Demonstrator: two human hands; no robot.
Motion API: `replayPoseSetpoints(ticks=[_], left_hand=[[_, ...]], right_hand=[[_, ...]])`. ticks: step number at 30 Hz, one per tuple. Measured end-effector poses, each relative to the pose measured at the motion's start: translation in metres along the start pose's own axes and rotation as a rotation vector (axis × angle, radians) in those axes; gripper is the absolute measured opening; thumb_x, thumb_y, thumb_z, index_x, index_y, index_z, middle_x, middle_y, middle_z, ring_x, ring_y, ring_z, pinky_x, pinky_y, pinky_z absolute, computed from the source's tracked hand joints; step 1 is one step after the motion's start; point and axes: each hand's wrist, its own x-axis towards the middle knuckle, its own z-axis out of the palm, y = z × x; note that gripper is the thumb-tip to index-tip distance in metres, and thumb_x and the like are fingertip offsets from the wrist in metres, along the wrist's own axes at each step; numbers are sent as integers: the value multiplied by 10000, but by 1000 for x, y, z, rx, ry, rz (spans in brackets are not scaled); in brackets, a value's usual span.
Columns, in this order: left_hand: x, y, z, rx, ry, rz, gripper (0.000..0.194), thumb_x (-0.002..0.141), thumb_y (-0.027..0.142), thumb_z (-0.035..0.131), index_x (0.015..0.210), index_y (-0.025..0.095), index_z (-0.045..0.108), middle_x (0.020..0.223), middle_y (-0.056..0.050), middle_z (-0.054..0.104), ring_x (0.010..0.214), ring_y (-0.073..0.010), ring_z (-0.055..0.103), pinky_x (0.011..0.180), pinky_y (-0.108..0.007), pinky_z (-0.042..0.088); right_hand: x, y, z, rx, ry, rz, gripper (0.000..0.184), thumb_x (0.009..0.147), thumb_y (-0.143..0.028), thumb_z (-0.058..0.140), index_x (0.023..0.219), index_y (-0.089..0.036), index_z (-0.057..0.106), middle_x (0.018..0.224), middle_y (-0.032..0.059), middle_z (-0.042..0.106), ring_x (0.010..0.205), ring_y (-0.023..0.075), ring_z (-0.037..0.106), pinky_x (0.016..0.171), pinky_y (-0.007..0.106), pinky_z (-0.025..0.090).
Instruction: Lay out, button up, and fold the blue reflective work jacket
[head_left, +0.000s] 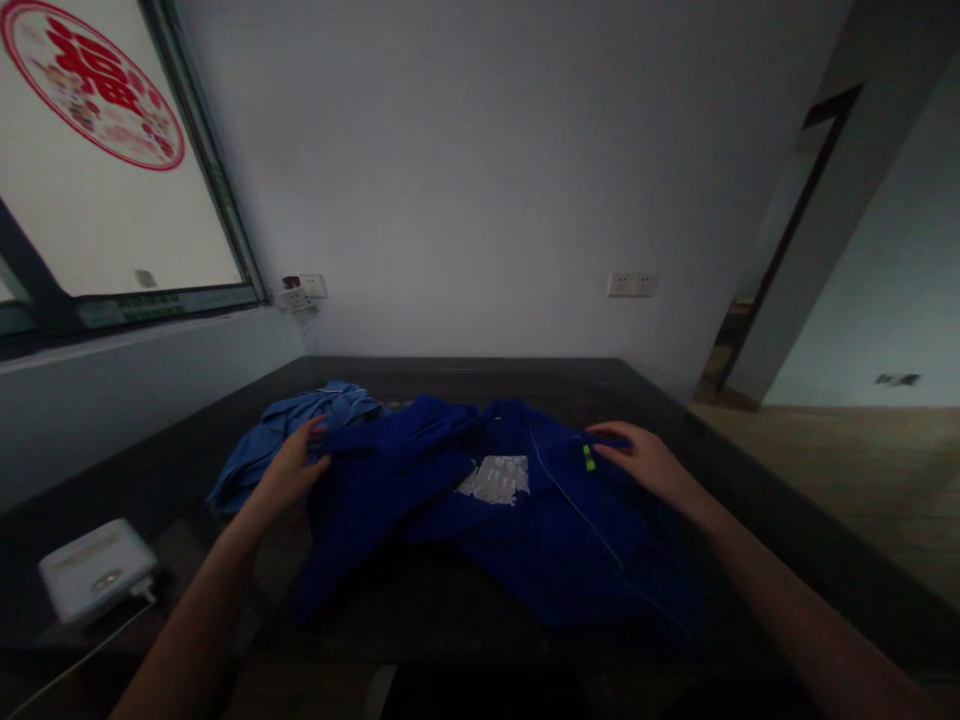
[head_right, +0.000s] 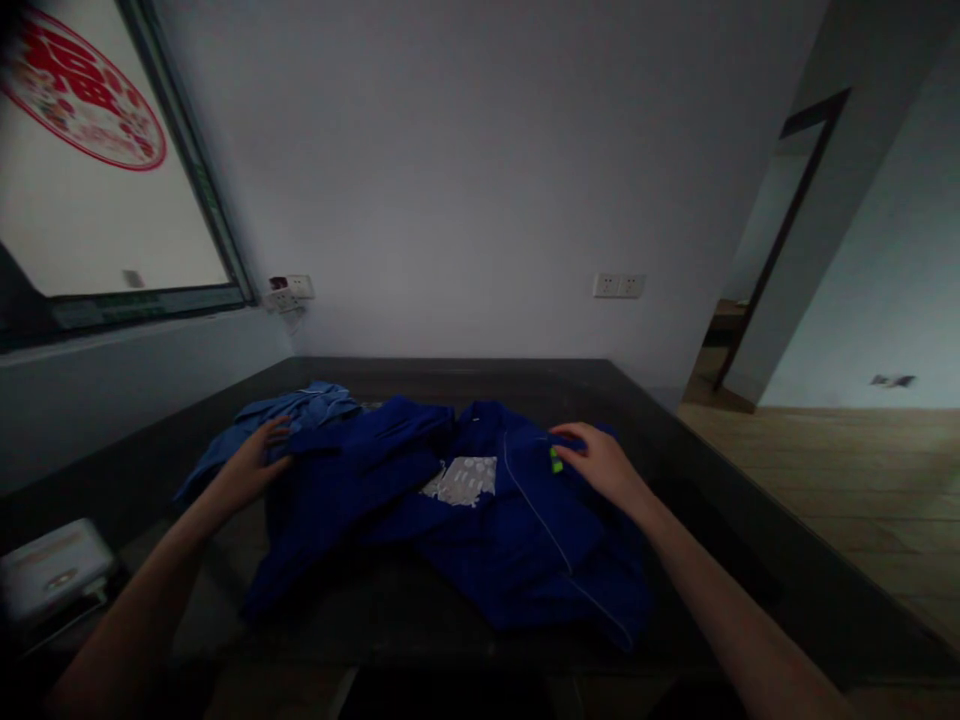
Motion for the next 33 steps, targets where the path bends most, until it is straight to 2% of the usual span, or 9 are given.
replayPoseSetpoints(ticks=[2,4,8,11,15,22,27,30,33], left_hand=[[-5,26,3,71,102,173,518,769,296,483,1261,134,462,1248,-142,549,1198,-289,495,1042,-497,366],[-16,57,17,108,101,353,425,839,251,417,1246,153,487,1276,-123,518,1235,-262,451,1079,-472,328],[-36,92,71,205,-321,658,417,903,332,433,1313,263,463,1401,-61,429,1302,-246,382,1102,-448,299],[-35,81,111,360,-476,535,585,861,465,512,1403,311,356,1466,-89,349,1360,-324,281,1086,-522,264],[-15,51,135,501,-475,257,719,825,590,493,1444,290,282,1431,-151,378,1321,-355,337,1030,-504,319],[0,47,131,717,-381,63,562,884,553,368,1375,279,386,1261,-162,526,1124,-359,510,864,-520,420],[8,47,119,660,-467,10,491,917,476,308,1299,210,462,1168,-173,609,1039,-330,595,826,-468,462],[10,48,99,544,-587,-33,528,906,475,314,1317,183,471,1228,-176,598,1080,-326,593,877,-448,455],[10,55,70,363,-670,20,534,877,474,350,1245,148,558,1267,-133,591,1161,-276,554,978,-361,411]], right_hand=[[-45,29,-26,-114,68,81,384,783,-459,563,1074,-223,648,1114,91,661,1018,270,621,863,400,514],[-84,57,-38,-200,95,179,458,755,-515,562,1085,-207,640,1106,111,664,996,294,630,878,433,506],[-133,93,-21,-321,-35,208,563,720,-542,574,1144,-174,621,1152,148,642,1040,324,600,919,472,475],[-139,92,8,-404,-76,137,530,745,-454,580,1182,-155,605,1217,171,591,1071,328,558,929,485,453],[-116,73,36,-369,-50,90,382,793,-348,553,1129,-178,617,1221,170,556,1054,306,536,906,470,450],[-76,45,52,85,-114,87,151,822,-347,524,906,-232,574,948,57,623,914,233,576,852,401,464],[-66,37,36,544,230,344,330,706,-457,645,924,-237,534,864,2,578,715,161,571,567,260,491],[-59,34,14,755,450,421,433,579,-429,753,910,-245,544,808,-31,554,563,98,512,415,188,413],[-48,35,-15,815,587,394,454,497,-378,804,858,-230,572,704,-53,520,470,55,426,322,142,278]])
